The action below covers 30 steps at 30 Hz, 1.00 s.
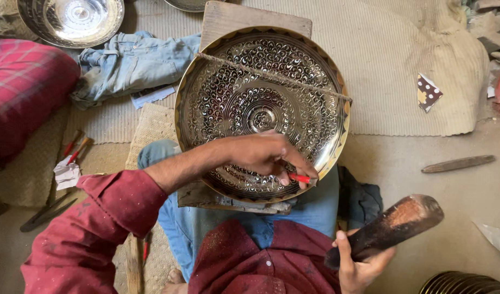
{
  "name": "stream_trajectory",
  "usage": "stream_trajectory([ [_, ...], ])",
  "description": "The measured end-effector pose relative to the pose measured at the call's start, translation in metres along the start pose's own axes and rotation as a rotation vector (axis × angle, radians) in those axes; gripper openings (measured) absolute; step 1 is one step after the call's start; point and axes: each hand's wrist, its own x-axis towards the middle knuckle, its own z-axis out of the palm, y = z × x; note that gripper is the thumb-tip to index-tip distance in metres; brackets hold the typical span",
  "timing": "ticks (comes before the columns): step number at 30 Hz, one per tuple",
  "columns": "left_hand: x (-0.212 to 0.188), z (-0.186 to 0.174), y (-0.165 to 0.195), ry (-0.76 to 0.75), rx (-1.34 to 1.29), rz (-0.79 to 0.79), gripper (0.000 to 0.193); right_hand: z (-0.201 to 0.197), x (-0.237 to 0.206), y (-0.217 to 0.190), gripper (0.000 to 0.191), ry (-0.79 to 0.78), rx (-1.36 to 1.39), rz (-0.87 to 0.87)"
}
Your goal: The person sits on the floor with a large brass tray lashed to a board and hammers a red-handled punch against the tray's surface with a wooden mallet, working the punch across the engraved pattern to emboss the design. At one point the person repositions the rope holding the tray and rotates the tray to reach new areas.
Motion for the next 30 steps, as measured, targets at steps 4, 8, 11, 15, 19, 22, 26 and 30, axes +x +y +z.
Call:
stream_trajectory([
  [4,0.001,-0.001,-0.005,-0.079,0.022,-0.169,0.055,0.007,-0.001,-0.012,0.080,0.080,0.192,-0.159],
  [8,0.003,0.001,-0.012,-0.081,-0.025,-0.140,0.054,0.009,0.012,-0.013,0.048,-0.053,-0.327,-0.202],
  [11,0.002,0.002,-0.017,-0.084,-0.040,-0.126,0.054,0.010,0.022,-0.011,0.074,-0.175,-0.786,-0.495],
  [15,0.001,0.000,-0.019,-0.114,-0.003,-0.163,0.054,0.014,0.027,-0.010,0.077,-0.129,-0.446,-0.237],
  [19,0.002,-0.002,-0.016,-0.107,0.017,-0.126,0.055,0.016,0.036,-0.013,0.067,-0.161,-0.473,-0.227],
  [22,0.001,-0.004,-0.013,-0.135,-0.052,-0.201,0.055,0.015,0.044,-0.017,0.068,-0.202,-0.658,-0.394],
  [26,0.000,-0.005,-0.011,-0.136,0.004,-0.202,0.054,0.015,0.047,-0.023,0.064,-0.182,-0.330,-0.103],
  [30,0.001,-0.007,-0.010,-0.126,-0.156,-0.081,0.059,0.013,0.051,-0.027,0.064,-0.229,-0.701,-0.409],
])
